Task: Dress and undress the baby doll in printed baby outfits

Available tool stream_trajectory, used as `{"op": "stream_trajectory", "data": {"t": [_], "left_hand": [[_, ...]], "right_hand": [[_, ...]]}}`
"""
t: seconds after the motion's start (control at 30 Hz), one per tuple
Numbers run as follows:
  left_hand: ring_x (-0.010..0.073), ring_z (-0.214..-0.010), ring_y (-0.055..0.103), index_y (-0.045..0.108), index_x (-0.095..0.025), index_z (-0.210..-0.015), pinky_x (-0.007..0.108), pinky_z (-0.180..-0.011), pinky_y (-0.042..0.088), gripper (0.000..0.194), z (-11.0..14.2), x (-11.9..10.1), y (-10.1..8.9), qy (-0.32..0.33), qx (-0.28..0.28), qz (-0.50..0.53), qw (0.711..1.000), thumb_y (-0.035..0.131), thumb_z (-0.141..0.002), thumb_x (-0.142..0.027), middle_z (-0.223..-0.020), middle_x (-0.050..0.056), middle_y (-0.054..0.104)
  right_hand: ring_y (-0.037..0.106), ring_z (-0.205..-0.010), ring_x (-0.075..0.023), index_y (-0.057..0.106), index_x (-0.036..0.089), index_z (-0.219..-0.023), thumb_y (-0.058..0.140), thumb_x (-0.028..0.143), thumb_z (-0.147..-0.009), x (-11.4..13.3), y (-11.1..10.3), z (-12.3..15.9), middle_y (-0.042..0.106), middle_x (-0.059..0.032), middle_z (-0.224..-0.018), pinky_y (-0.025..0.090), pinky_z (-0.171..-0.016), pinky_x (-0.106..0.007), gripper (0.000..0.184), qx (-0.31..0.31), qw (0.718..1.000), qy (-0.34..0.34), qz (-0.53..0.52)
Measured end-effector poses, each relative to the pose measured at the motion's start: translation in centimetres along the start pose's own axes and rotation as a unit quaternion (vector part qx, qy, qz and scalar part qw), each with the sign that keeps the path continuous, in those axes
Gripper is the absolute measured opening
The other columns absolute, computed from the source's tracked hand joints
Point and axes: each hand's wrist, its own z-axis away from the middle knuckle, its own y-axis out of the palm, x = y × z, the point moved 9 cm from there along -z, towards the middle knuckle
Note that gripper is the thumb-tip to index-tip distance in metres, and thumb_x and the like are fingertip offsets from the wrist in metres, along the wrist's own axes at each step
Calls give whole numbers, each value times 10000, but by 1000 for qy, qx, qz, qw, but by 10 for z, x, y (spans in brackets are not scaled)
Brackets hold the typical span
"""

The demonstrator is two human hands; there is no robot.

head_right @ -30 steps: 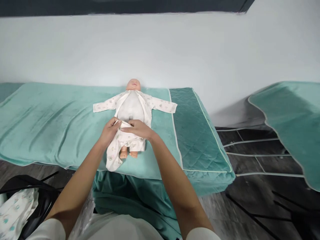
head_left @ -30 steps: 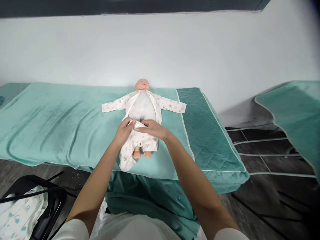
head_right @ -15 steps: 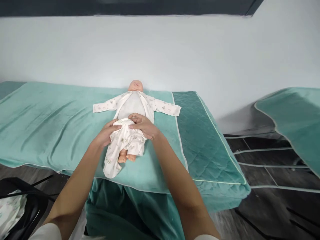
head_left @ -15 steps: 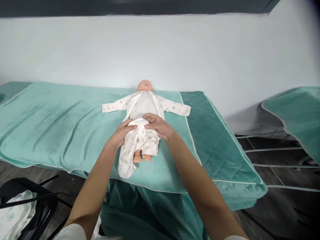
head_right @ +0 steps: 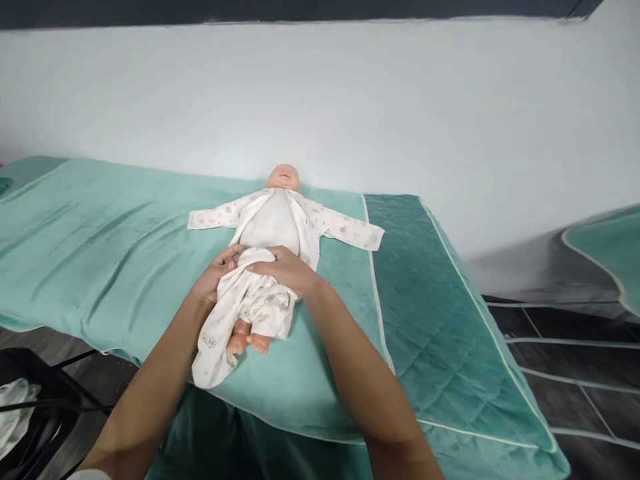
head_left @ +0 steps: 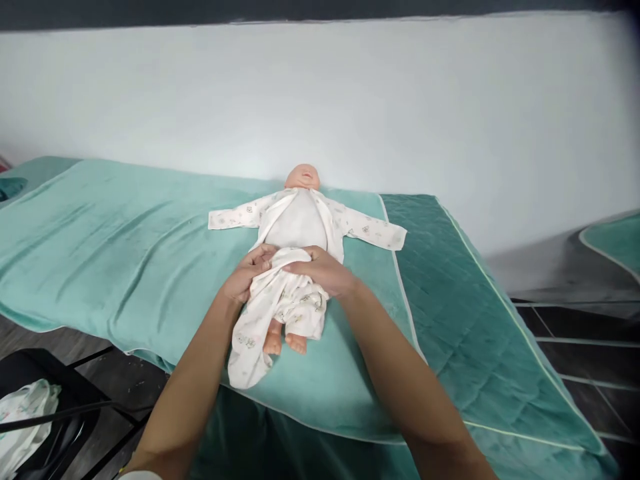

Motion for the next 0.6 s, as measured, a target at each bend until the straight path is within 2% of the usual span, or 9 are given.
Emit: {"op": "stream_trajectory", "data": {"t": [0.07, 0.13, 0.27, 0.33, 0.4, 0.5, 0.53, 0.6], "left_hand": [[193, -797, 677, 669, -166, -1076, 249, -673, 515, 657, 1, 0, 6, -24, 33, -47, 998, 908, -565, -502, -944, 60, 713], [226, -845, 685, 698, -150, -1072, 265, -704, 526, 653, 4, 2, 10, -53, 54, -91, 993, 932, -534, -438, -959, 75, 728], [205, -725, 676, 710, -132, -1041, 288, -658, 532, 506, 11, 11, 9, -107, 34, -93, 989, 902, -603, -296, -877, 68, 733], [188, -700, 669, 697, -143, -1042, 283, -653, 535, 500, 12, 10, 4, -78, -5, -55, 995, 897, -611, -299, -846, 49, 720], [150, -652, 639, 682, -158, -987, 246, -613, 512, 470, 11, 5, -4, -24, -53, -18, 998, 900, -606, -325, -784, 12, 684], [93, -552, 552, 643, -165, -861, 204, -531, 446, 373, 11, 5, -13, 13, -107, -3, 994, 874, -655, -374, -681, -31, 607], [88, -541, 537, 637, -166, -849, 202, -526, 439, 362, 11, 6, -15, 12, -116, -8, 993, 865, -672, -384, -665, -35, 595], [102, -568, 558, 651, -166, -884, 212, -549, 456, 383, 11, 8, -16, 5, -120, -22, 993, 860, -682, -416, -674, -26, 611]], "right_hand": [[628, -721, -165, 710, 150, -872, 812, 399, -671, -7, -9, 0, 703, -29, -811, 477, -680, -270, 336, -59, 992, -12, -115], [621, -709, -163, 683, 159, -828, 820, 410, -668, -11, -13, 1, 691, -21, -778, 483, -675, -271, 328, -94, 982, -22, -165], [585, -687, -151, 658, 168, -843, 789, 497, -732, -10, -12, 4, 661, -7, -756, 467, -639, -260, 371, -118, 985, -32, -121], [600, -743, -154, 685, 164, -922, 742, 518, -792, -2, -6, 6, 681, -19, -831, 471, -678, -260, 382, -84, 994, -48, -58], [612, -802, -161, 705, 159, -972, 739, 491, -809, 7, 6, 7, 697, -25, -907, 469, -713, -258, 371, -8, 997, -65, 30], [617, -812, -179, 725, 154, -937, 813, 436, -740, 6, 28, 13, 710, -22, -909, 459, -695, -261, 355, 123, 976, -48, 174], [618, -802, -185, 731, 152, -915, 820, 435, -730, 3, 30, 14, 712, -23, -889, 458, -685, -266, 350, 137, 968, -35, 205], [623, -790, -188, 739, 149, -884, 787, 458, -763, -1, 25, 13, 715, -28, -862, 461, -692, -279, 335, 107, 970, -15, 218]]}}
